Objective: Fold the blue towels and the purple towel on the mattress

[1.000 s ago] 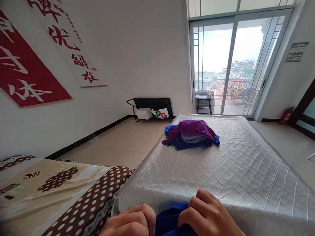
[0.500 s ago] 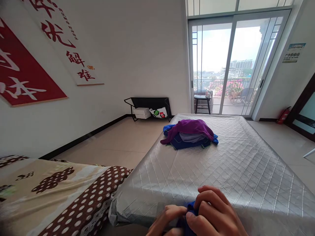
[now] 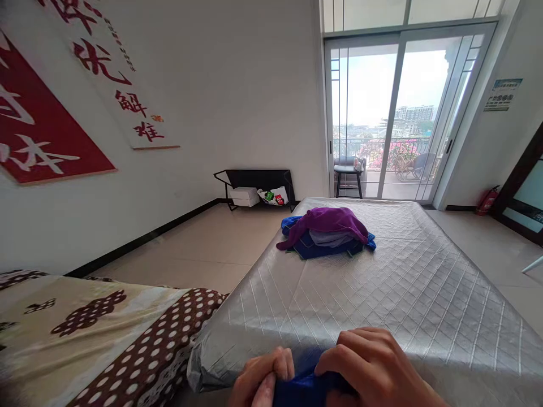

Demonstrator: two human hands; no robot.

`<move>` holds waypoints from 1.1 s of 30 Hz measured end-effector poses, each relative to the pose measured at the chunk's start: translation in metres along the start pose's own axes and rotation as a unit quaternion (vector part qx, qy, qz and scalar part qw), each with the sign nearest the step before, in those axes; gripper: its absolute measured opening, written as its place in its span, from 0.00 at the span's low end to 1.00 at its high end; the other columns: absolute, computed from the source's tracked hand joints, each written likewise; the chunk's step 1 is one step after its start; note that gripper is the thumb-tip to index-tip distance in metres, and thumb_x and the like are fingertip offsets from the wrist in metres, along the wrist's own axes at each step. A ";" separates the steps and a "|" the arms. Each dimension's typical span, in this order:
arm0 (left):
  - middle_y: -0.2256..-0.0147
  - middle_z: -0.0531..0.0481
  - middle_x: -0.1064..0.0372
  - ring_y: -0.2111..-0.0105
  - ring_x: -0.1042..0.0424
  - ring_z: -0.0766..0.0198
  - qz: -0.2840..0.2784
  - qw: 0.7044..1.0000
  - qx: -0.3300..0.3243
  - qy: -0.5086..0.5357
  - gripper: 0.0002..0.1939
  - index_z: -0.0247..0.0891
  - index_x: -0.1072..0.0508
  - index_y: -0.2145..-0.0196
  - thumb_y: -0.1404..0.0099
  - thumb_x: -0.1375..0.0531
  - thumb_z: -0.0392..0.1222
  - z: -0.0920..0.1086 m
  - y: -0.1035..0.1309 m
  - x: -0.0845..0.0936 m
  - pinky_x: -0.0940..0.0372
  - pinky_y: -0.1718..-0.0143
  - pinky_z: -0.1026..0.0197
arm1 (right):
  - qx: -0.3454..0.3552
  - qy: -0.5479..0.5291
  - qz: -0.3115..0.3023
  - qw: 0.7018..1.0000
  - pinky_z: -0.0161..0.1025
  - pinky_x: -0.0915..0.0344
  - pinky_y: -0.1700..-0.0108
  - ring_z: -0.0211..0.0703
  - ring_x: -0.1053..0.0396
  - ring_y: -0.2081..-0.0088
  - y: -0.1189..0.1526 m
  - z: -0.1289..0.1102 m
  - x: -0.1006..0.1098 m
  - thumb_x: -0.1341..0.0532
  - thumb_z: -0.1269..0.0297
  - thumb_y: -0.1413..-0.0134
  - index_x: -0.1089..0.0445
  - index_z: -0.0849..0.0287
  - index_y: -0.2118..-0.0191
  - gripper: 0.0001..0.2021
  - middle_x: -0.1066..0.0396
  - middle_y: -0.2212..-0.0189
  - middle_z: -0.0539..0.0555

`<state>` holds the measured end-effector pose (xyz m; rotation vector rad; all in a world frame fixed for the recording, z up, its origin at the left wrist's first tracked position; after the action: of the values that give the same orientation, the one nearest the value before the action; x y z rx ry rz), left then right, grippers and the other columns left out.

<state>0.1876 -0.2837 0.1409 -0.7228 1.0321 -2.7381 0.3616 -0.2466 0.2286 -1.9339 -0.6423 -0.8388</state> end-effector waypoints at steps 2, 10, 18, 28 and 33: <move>0.81 0.57 0.41 0.80 0.40 0.69 -0.022 0.998 0.044 -0.044 0.24 0.41 0.36 0.74 0.23 0.57 0.52 -0.004 -0.004 0.014 0.42 0.75 0.66 | -0.015 0.017 -0.020 1.000 0.32 0.32 0.62 0.35 0.29 0.72 -0.005 0.005 0.001 0.42 0.71 0.40 0.29 0.52 0.59 0.08 0.27 0.73 0.46; 0.63 0.52 0.29 0.75 0.33 0.72 -0.183 0.976 -0.093 -0.077 0.07 0.42 0.31 0.65 0.28 0.44 0.41 0.007 -0.016 0.007 0.40 0.73 0.71 | -0.035 0.008 -0.009 0.999 0.30 0.35 0.67 0.33 0.32 0.76 -0.015 0.018 0.018 0.44 0.74 0.43 0.30 0.52 0.61 0.10 0.28 0.74 0.44; 0.74 0.56 0.30 0.78 0.30 0.67 -0.061 0.953 -0.088 -0.282 0.10 0.42 0.33 0.64 0.38 0.48 0.29 0.003 -0.040 0.039 0.37 0.75 0.66 | -0.129 -0.013 -0.073 0.989 0.30 0.35 0.69 0.32 0.32 0.76 -0.010 0.030 0.024 0.43 0.76 0.47 0.29 0.49 0.61 0.13 0.27 0.70 0.44; 0.68 0.56 0.25 0.75 0.27 0.68 -0.022 0.881 -0.188 -0.434 0.10 0.44 0.29 0.59 0.29 0.50 0.35 0.061 -0.112 0.103 0.35 0.71 0.67 | -0.148 0.076 -0.132 0.977 0.32 0.45 0.74 0.33 0.35 0.78 -0.003 0.043 0.007 0.45 0.79 0.54 0.35 0.53 0.65 0.13 0.29 0.74 0.43; 0.72 0.57 0.26 0.79 0.31 0.67 -0.054 0.891 -0.190 -0.409 0.08 0.46 0.29 0.65 0.31 0.47 0.38 0.075 -0.136 0.123 0.36 0.74 0.65 | -0.129 0.096 0.006 0.987 0.32 0.42 0.75 0.35 0.36 0.78 -0.014 0.038 0.045 0.46 0.74 0.46 0.38 0.53 0.72 0.08 0.34 0.79 0.45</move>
<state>0.1224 -0.2594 0.3258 -1.8141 1.2935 -1.9135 0.3912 -0.2016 0.2569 -2.0504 -0.4233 -1.1303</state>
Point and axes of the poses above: each hand's wrist, its own y-axis away from the middle knuckle, its own x-axis out of the back of the hand, z = x × y, the point moved 5 cm from there along -y, towards the middle knuckle
